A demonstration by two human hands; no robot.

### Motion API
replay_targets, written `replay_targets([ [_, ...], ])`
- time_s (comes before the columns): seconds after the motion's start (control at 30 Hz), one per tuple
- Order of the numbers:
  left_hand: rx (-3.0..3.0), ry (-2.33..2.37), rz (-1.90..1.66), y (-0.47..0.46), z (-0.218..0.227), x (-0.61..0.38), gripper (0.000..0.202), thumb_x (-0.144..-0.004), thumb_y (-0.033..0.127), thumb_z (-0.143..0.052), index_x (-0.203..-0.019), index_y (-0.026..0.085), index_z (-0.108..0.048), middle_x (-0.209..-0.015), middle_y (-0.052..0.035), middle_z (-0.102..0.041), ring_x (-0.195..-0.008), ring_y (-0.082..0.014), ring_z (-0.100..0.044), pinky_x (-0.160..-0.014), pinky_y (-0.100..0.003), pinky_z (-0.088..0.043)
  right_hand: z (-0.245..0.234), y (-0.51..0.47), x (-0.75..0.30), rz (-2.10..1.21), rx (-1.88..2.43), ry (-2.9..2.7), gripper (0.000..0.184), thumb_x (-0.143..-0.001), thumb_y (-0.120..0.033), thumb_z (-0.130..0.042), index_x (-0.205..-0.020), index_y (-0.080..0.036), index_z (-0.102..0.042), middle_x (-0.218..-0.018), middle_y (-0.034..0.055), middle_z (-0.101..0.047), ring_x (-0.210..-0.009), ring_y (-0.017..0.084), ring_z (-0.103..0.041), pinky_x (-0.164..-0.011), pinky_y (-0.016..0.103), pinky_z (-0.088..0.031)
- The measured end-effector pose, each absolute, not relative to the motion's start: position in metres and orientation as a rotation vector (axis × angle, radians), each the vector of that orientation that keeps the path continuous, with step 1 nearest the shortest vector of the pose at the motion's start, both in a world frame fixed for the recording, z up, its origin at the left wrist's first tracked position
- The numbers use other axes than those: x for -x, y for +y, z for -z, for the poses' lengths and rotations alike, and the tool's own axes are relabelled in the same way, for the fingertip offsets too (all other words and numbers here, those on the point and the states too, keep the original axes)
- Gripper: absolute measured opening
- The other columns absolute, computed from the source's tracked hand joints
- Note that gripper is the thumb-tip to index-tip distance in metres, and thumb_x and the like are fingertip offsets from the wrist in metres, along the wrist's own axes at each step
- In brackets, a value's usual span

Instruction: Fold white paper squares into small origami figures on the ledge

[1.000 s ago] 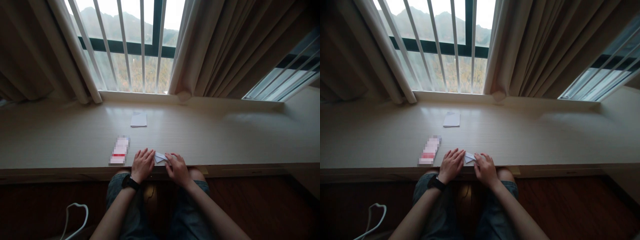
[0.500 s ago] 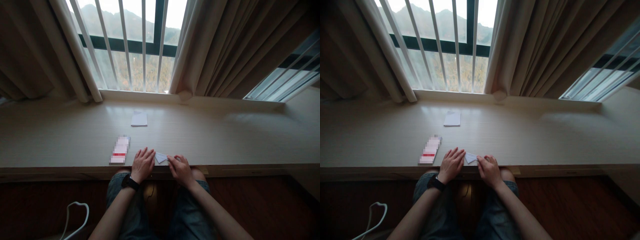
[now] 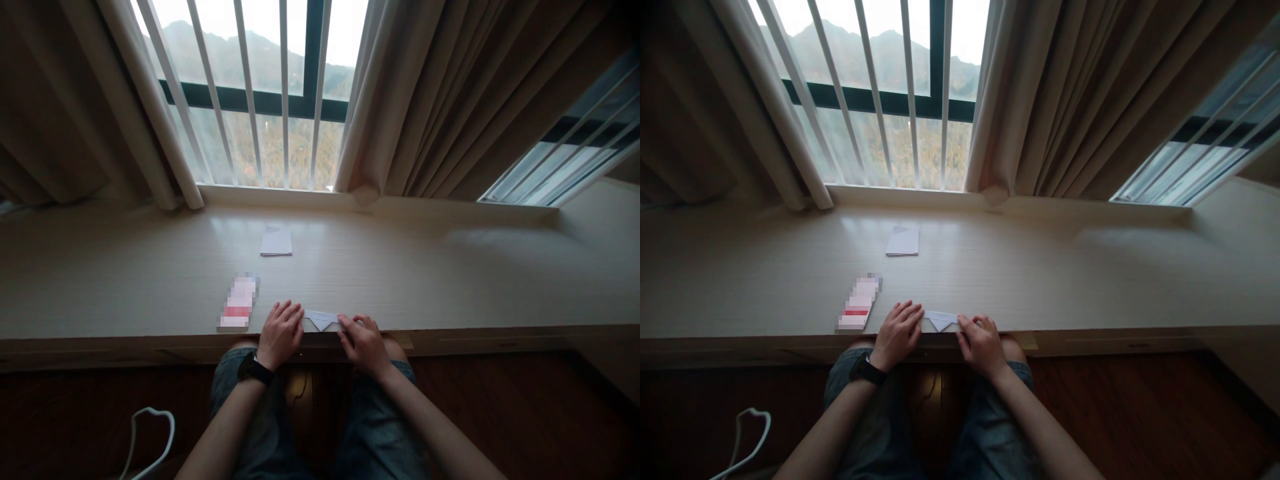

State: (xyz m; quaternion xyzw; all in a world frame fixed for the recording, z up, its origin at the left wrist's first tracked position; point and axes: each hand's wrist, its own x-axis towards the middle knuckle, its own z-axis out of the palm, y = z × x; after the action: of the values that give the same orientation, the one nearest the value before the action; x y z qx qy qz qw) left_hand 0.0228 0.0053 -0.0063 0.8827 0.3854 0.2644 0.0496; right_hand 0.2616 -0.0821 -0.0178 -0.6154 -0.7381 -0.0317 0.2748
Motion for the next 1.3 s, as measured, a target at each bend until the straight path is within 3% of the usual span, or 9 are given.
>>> replay_targets([
  [0.23,-2.629,1.168,-0.819,0.004,0.002,-0.022,0.042,-0.085,0.022,-0.051,-0.127,0.023,-0.059,-0.131,-0.0085,-0.059,-0.128,-0.0281,-0.046,-0.113,-0.053,-0.028,0.023,-0.085,-0.265,0.098,1.564,-1.991,0.042,-0.090,-0.026,-0.055,-0.131,-0.023,-0.055,-0.120,0.0089,-0.065,-0.109,0.029,-0.051,-0.094,0.046,-0.042],
  [0.43,-2.746,0.828,-0.682,-0.010,-0.005,-0.035,0.064,-0.079,0.033,-0.065,-0.139,0.026,-0.046,-0.145,-0.0078,-0.045,-0.139,-0.0297,-0.032,-0.117,-0.054,-0.016,0.031,-0.079,-0.260,0.125,1.507,-1.940,0.030,-0.090,-0.021,-0.054,-0.119,-0.024,-0.064,-0.108,0.0068,-0.068,-0.109,0.027,-0.052,-0.098,0.047,-0.040],
  [0.7,-2.594,0.851,-0.765,-0.017,0.006,-0.051,0.029,-0.094,0.023,-0.050,-0.119,0.030,-0.064,-0.119,-0.0028,-0.067,-0.120,-0.0225,-0.056,-0.111,-0.050,-0.031,0.029,-0.073,-0.256,-0.198,1.457,-1.690,0.016,-0.088,-0.029,-0.060,-0.101,-0.023,-0.068,-0.095,0.0060,-0.070,-0.098,0.024,-0.057,-0.090,0.041,-0.048],
  [0.87,-2.127,0.925,-0.945,-0.018,-0.011,-0.058,0.028,-0.094,0.032,-0.050,-0.118,0.029,-0.066,-0.114,-0.0041,-0.070,-0.103,-0.0203,-0.065,-0.094,-0.037,-0.050,0.015,-0.062,-0.245,-0.562,1.436,-1.330,0.040,-0.078,-0.040,-0.070,-0.112,-0.022,-0.064,-0.109,0.0090,-0.067,-0.098,0.024,-0.062,-0.090,0.043,-0.050],
  [0.97,-1.829,0.952,-1.014,-0.017,-0.017,-0.064,0.030,-0.091,0.037,-0.054,-0.115,0.027,-0.068,-0.113,-0.0048,-0.070,-0.102,-0.0219,-0.066,-0.091,-0.036,-0.052,0.008,-0.051,-0.235,-0.868,1.331,-1.097,0.052,-0.075,-0.047,-0.071,-0.118,-0.021,-0.058,-0.106,0.0092,-0.067,-0.086,0.022,-0.066,-0.078,0.039,-0.056],
  [1.1,-1.637,0.931,-0.998,-0.015,-0.015,-0.070,0.034,-0.089,0.041,-0.057,-0.116,0.025,-0.068,-0.113,-0.0046,-0.071,-0.105,-0.0237,-0.065,-0.094,-0.039,-0.051,0.002,-0.040,-0.225,-1.102,1.223,-0.894,0.051,-0.072,-0.054,-0.072,-0.107,-0.018,-0.060,-0.085,0.0054,-0.070,-0.072,0.020,-0.067,-0.067,0.036,-0.058],
  [1.3,-1.477,0.927,-0.945,-0.013,-0.009,-0.068,0.045,-0.090,0.047,-0.054,-0.125,0.021,-0.062,-0.113,-0.0078,-0.070,-0.099,-0.0243,-0.067,-0.087,-0.038,-0.053,-0.005,-0.036,-0.223,-1.140,1.197,-0.866,0.051,-0.068,-0.051,-0.076,-0.104,-0.016,-0.065,-0.084,0.0057,-0.071,-0.077,0.021,-0.068,-0.072,0.036,-0.058],
])
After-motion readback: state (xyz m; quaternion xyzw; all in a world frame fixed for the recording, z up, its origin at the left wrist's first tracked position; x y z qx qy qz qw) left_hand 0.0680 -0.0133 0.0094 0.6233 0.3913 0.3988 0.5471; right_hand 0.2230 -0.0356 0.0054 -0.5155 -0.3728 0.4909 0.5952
